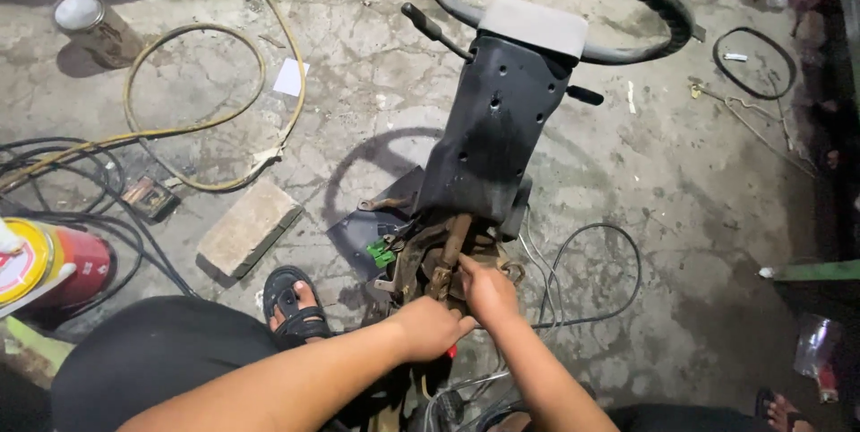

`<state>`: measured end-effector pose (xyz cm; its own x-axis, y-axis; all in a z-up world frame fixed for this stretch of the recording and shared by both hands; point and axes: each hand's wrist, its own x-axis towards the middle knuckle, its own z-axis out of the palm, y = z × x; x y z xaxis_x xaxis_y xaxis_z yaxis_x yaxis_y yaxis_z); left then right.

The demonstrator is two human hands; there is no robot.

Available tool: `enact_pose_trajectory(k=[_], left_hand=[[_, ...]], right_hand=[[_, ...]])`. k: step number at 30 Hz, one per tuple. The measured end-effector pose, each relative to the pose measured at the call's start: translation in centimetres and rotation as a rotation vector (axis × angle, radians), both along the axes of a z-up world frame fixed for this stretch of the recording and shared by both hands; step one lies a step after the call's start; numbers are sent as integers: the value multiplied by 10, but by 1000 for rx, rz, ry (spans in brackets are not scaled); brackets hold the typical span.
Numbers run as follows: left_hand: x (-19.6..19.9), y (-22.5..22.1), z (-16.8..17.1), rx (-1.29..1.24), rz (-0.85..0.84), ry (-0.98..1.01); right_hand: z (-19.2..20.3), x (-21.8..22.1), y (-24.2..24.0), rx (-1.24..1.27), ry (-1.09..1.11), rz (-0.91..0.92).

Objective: Using a small hand saw to cut through a metal part of a vehicle steering column assembly

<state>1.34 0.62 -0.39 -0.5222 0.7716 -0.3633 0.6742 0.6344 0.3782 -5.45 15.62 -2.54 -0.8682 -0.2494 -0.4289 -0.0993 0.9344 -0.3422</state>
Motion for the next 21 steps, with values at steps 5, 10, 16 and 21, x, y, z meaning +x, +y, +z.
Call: enact_pose_trajectory(k=[5, 10, 16, 21], left_hand=[[-4, -3, 17, 19, 7, 3], [-3, -3, 24, 99, 46, 20], [-8, 1, 32, 101, 59, 101], [-5, 1, 26, 304, 107, 284]], right_hand=[[18, 11, 42, 48, -65, -26], [15, 22, 53, 88, -86, -143], [16, 24, 56, 139, -117, -110], [11, 32, 45, 37, -118, -198]])
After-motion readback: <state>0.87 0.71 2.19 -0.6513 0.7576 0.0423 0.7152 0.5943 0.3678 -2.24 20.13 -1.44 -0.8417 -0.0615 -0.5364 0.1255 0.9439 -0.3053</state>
